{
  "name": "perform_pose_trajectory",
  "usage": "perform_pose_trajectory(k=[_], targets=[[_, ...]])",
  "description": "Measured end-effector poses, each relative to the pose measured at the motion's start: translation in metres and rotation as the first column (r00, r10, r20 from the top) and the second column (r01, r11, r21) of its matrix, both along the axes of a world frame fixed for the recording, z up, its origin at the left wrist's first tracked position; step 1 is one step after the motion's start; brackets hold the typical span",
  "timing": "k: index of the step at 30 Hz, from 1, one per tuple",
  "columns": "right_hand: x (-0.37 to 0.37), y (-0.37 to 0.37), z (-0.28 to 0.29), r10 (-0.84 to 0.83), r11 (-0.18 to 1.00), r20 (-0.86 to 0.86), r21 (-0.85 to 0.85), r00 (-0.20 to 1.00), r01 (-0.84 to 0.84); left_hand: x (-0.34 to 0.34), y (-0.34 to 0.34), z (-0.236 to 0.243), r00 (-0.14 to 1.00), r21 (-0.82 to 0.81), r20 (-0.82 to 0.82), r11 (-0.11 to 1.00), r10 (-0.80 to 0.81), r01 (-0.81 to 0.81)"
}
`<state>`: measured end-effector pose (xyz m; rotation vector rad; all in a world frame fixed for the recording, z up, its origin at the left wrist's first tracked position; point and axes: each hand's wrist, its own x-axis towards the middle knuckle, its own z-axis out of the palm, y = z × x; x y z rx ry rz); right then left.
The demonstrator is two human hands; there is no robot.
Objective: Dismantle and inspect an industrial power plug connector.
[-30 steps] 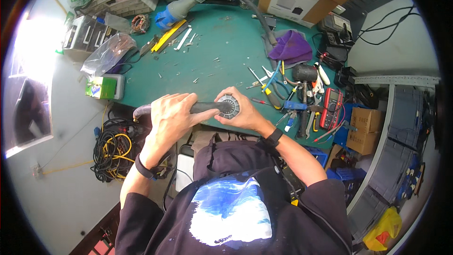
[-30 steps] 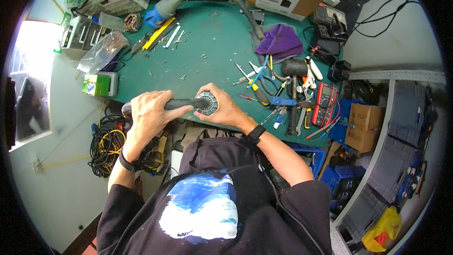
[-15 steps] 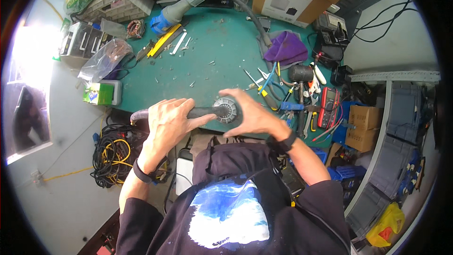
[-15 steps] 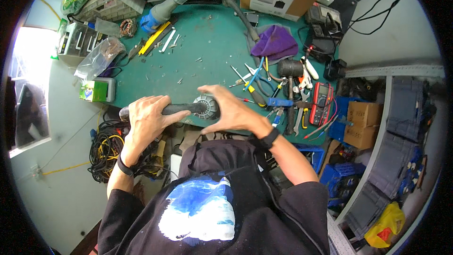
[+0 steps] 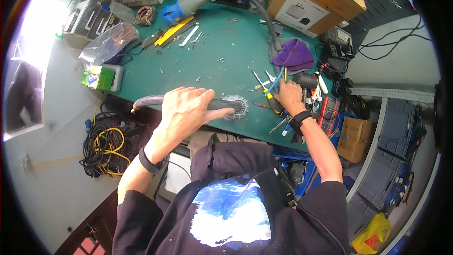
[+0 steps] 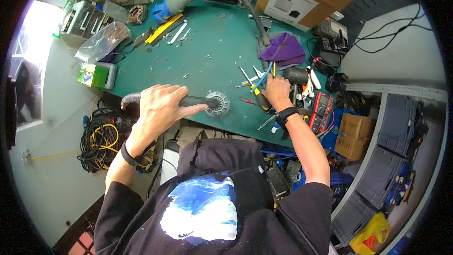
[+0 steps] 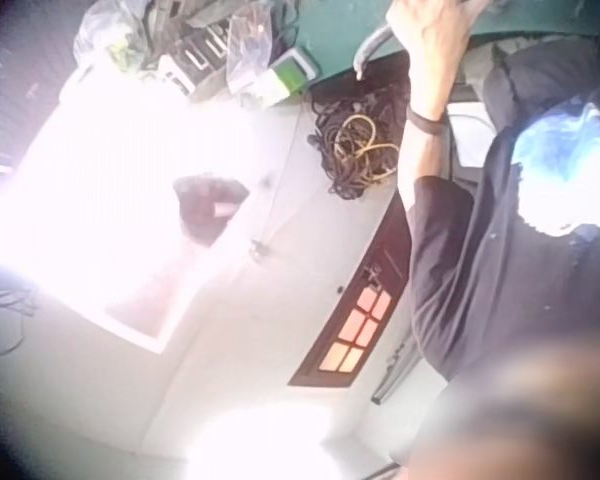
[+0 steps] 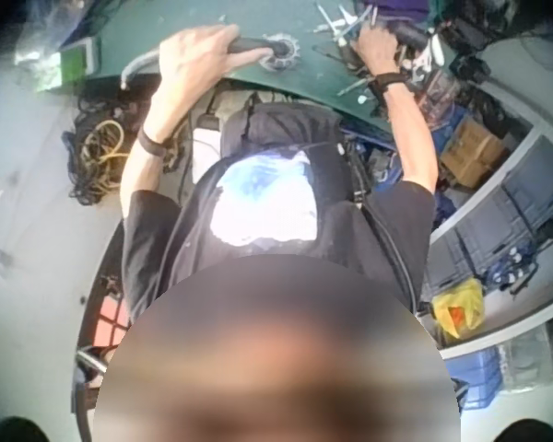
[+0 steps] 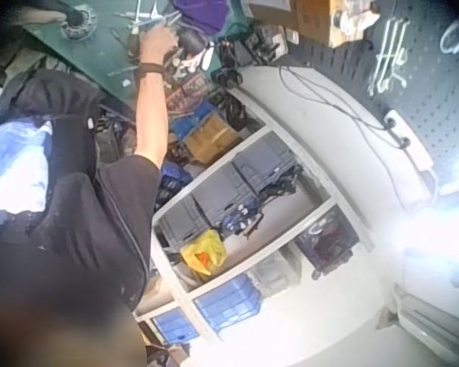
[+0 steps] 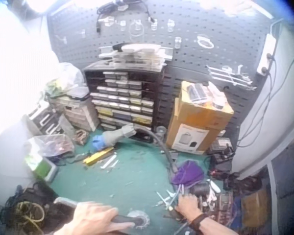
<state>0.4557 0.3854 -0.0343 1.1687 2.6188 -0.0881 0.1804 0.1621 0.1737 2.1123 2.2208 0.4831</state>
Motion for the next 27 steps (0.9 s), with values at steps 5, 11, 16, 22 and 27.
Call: perform_pose_trajectory(k=[5, 11, 16, 22, 27], targets=[[-0.004, 0.004, 0.000, 0.071, 0.997, -0.076, 0.039, 0.995, -0.068, 0.001, -0.005, -0.001, 1.000, 0.002, 0.017, 1.000, 0.001, -0.001], [-0.003, 0.009, 0.021, 0.090, 0.995, -0.145, 0.042, 0.985, -0.085, -0.002, -0.007, -0.004, 0.998, 0.051, 0.059, 0.999, -0.001, -0.002], [-0.003, 0.024, 0.047, -0.084, 0.958, -0.025, -0.276, 0.996, 0.073, -0.002, -0.005, -0.003, 0.999, 0.058, 0.051, 0.998, -0.014, 0.011], [0.016, 0.048, 0.118, -0.078, 0.875, 0.164, -0.461, 0.983, 0.147, -0.003, -0.006, -0.005, 0.999, 0.028, 0.033, 1.000, -0.006, 0.005], [0.036, 0.020, 0.198, -0.074, 0.741, -0.002, -0.670, 0.997, 0.054, 0.002, -0.005, -0.007, 1.000, 0.065, 0.026, 0.998, -0.004, 0.002]])
